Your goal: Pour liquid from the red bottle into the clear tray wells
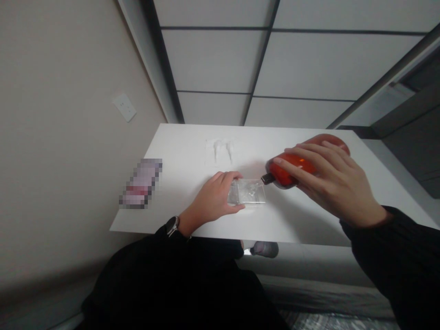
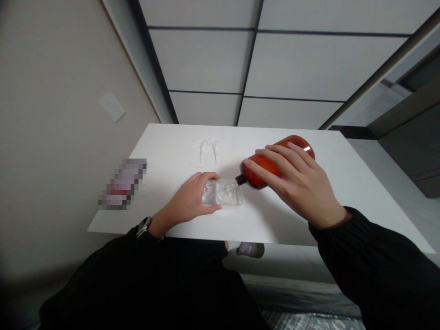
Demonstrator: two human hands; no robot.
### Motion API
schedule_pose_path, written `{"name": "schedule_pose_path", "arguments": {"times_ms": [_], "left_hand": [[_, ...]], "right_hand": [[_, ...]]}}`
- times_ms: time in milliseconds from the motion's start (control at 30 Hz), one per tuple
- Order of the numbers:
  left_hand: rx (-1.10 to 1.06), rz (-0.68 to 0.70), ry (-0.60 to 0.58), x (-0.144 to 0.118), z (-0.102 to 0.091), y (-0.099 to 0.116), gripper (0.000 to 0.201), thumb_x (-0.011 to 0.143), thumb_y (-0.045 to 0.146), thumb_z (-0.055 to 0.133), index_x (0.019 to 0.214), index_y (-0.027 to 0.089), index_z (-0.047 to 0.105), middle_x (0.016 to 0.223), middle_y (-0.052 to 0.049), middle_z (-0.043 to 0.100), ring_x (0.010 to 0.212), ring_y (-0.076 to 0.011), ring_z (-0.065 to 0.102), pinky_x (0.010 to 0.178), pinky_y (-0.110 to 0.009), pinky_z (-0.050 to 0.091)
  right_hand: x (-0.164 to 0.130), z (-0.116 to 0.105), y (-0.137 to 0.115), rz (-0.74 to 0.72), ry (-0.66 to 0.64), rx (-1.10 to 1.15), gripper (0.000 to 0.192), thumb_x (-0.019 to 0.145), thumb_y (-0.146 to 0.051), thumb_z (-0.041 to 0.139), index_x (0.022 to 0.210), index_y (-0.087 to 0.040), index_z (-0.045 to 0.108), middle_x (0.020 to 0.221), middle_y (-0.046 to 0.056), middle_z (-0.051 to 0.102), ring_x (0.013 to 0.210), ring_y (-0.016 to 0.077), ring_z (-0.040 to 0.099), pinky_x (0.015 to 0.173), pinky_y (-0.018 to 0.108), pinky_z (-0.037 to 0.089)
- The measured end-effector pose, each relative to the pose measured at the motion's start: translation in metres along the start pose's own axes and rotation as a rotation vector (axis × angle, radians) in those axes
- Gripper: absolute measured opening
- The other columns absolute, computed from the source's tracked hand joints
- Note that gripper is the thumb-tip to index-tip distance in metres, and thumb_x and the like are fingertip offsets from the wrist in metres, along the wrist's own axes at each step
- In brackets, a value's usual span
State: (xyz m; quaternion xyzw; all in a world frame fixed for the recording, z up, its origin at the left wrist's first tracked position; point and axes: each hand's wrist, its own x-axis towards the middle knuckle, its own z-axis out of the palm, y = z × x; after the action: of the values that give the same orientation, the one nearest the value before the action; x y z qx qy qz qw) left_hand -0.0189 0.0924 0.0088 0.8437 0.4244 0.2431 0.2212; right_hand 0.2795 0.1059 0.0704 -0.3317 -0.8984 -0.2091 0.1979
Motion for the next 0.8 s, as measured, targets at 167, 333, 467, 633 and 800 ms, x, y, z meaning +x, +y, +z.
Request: {"name": "schedule_pose_path", "arguments": {"times_ms": [167,333,467,633,800], "left_hand": [[-0.005,-0.001,0.0,-0.0007,0.0003,-0.0002,0.063,0.081,0.03,0.085,0.133,0.023,0.049,0.135,-0.011,0.065,0.121,-0.0333,0.063,0.106,-0.051,0.051],[-0.006,-0.015,-0.013,0.0009,-0.0012,0.0025,0.064,0.08,0.028,0.086,0.132,0.022,0.05,0.135,-0.012,0.065,0.121,-0.0339,0.063,0.106,-0.051,0.051],[0.0,-0.013,-0.016,0.0013,-0.0019,0.0034,0.065,0.08,0.028,0.087,0.132,0.019,0.05,0.134,-0.013,0.066,0.121,-0.0337,0.063,0.106,-0.051,0.051],[0.004,-0.017,-0.018,0.0012,-0.0019,0.0036,0.065,0.08,0.029,0.087,0.132,0.019,0.049,0.135,-0.013,0.066,0.121,-0.0328,0.063,0.107,-0.05,0.051],[0.007,-0.025,-0.02,0.001,-0.0016,0.0037,0.065,0.08,0.028,0.087,0.132,0.02,0.049,0.134,-0.012,0.066,0.12,-0.0323,0.063,0.107,-0.05,0.051]], "right_hand": [[0.0006,-0.0008,0.0011,-0.014,-0.023,-0.039,0.07,0.1,-0.009,0.058,0.16,-0.041,0.04,0.146,0.007,0.066,0.134,0.035,0.063,0.109,0.059,0.052],[0.0027,-0.003,0.0006,-0.048,-0.035,-0.095,0.072,0.1,-0.008,0.056,0.162,-0.04,0.035,0.144,0.008,0.067,0.133,0.0328,0.063,0.108,0.057,0.052],[0.0043,-0.0037,-0.0004,-0.054,-0.013,-0.035,0.072,0.097,-0.004,0.059,0.159,-0.037,0.043,0.147,0.009,0.066,0.135,0.034,0.063,0.111,0.058,0.051],[0.0054,-0.004,-0.0007,-0.087,0.005,-0.045,0.07,0.097,-0.003,0.061,0.159,-0.032,0.046,0.148,0.012,0.066,0.135,0.0346,0.064,0.11,0.059,0.053],[0.0063,-0.0051,-0.0005,-0.087,0.007,-0.036,0.07,0.098,-0.002,0.059,0.159,-0.033,0.046,0.151,0.009,0.064,0.137,0.0334,0.062,0.114,0.057,0.051]]}}
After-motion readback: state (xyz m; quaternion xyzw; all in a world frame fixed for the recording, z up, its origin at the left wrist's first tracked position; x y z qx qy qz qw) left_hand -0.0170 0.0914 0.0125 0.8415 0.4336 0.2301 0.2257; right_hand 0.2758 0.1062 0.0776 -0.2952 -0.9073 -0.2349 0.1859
